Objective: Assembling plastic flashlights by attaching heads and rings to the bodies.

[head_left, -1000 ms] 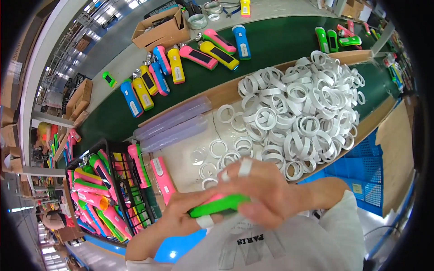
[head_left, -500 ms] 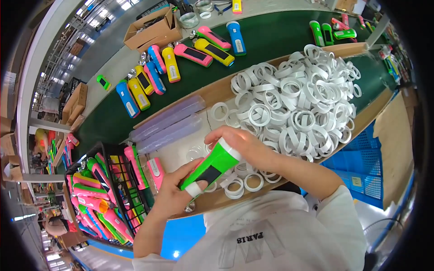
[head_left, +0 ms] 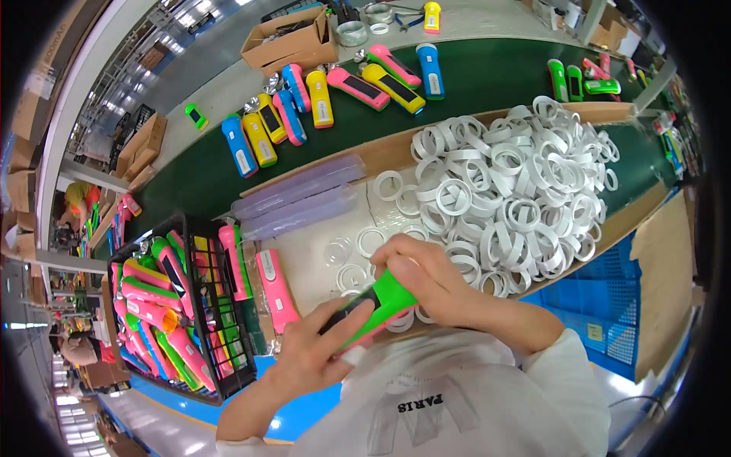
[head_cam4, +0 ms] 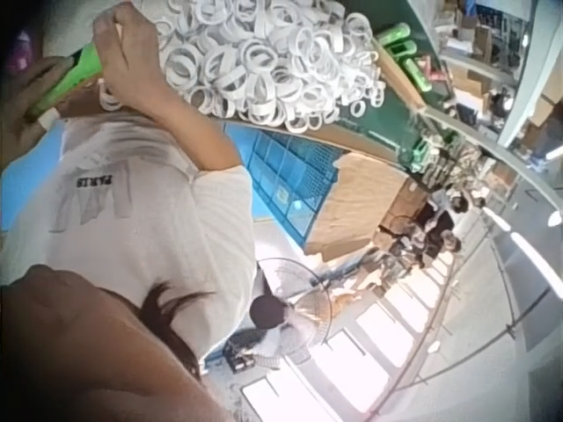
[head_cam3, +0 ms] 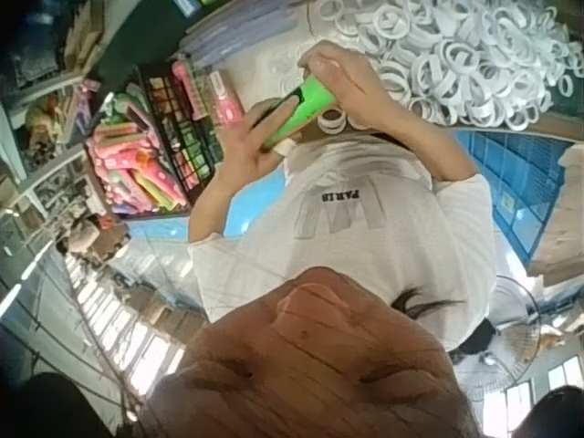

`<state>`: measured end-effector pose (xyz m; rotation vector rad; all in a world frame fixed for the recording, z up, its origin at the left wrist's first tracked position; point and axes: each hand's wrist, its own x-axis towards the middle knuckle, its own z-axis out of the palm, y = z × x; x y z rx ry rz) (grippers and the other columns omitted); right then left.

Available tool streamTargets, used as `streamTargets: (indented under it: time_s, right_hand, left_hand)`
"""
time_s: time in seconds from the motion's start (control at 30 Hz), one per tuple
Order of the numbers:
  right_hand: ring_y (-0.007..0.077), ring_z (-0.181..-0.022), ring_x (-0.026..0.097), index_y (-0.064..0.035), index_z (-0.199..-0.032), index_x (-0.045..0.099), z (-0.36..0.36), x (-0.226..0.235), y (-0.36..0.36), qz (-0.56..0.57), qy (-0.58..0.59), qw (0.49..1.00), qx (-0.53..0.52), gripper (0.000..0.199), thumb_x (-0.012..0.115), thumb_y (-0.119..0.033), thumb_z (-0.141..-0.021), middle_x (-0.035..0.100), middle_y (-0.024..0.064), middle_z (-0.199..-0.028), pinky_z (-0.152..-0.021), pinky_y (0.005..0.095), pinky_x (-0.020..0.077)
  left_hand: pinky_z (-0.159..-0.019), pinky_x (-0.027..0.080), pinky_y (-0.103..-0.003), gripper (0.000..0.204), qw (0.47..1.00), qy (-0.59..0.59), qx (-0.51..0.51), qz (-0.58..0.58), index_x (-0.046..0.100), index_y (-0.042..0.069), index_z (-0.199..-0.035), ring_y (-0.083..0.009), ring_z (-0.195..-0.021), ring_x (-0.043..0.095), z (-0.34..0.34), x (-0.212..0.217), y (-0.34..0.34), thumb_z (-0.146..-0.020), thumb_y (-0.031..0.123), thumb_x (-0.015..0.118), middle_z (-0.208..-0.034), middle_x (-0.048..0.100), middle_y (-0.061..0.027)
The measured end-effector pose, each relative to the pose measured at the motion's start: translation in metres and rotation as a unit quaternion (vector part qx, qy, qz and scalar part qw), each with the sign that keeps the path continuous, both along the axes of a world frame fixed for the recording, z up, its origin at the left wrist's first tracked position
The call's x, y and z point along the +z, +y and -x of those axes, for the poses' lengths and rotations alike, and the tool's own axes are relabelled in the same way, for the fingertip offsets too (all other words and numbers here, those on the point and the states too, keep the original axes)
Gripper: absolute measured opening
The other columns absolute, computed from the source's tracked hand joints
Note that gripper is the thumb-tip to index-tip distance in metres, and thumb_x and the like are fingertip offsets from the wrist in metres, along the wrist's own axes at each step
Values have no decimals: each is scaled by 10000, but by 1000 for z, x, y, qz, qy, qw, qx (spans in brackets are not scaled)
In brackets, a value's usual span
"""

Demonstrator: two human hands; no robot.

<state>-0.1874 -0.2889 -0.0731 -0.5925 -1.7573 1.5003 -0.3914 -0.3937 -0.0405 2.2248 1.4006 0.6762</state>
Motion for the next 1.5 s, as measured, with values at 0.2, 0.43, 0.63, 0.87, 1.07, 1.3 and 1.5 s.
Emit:
streamTargets:
  time_s: [0.2,0.43,0.63,0.87,1.07,1.3,1.5]
  right_hand:
    - [271,-785,655,-54,-922,674,-30,71,-45,-453,117,884,-2,200,576,-143,-772,618,90,-838,-702,369,587]
    - [212,-791,635,-40,-940,633,-15,-26,30,266,2,962,-68,322,489,-328,-938,644,101,-886,-696,342,541]
    - [203,-967,610,-10,-1177,577,-5,-27,42,328,33,943,-36,533,416,-476,-975,607,120,-1102,-878,347,475]
    - [182,-805,587,8,-895,633,-11,-51,39,137,-22,987,-84,485,344,-367,-1001,640,106,-848,-779,323,459]
    - [164,-829,597,-4,-924,630,-11,-34,53,157,-89,981,-68,455,385,-381,-997,651,95,-871,-779,301,465]
    - [285,-1082,595,-78,-1227,461,-8,-32,12,350,278,893,-58,444,674,-254,-879,599,153,-1122,-964,442,466]
    - [332,-993,632,-134,-990,500,-1,-39,-3,383,385,840,6,286,693,-231,-803,601,159,-1015,-985,471,474]
  left_hand:
    - [-858,492,-356,590,785,-402,-245,404,545,-21,-1297,-292,-1002,641,9,30,9,-746,24,751,-1182,625,-194]
    - [-585,515,-353,760,972,218,-54,-69,550,209,-1313,-268,-716,626,-24,24,45,-593,77,753,-1075,599,-146]
    - [-654,536,-351,684,997,35,36,-61,590,155,-1272,-275,-827,654,-15,-29,43,-616,67,761,-1103,615,-154]
    - [-692,551,-375,651,999,-2,12,37,591,143,-1279,-320,-877,662,-21,-18,44,-649,78,741,-1107,623,-172]
    - [-757,546,-341,585,993,-108,54,9,554,67,-1296,-318,-936,667,-29,-59,46,-736,66,724,-1200,595,-185]
    - [-925,449,-327,659,864,-387,191,258,391,-10,-1381,-191,-1061,579,-62,-68,11,-823,129,714,-1170,594,-122]
    - [-509,444,-287,488,688,-539,86,478,468,21,-1210,-142,-679,572,-79,-53,-2,-811,166,707,-859,572,-82]
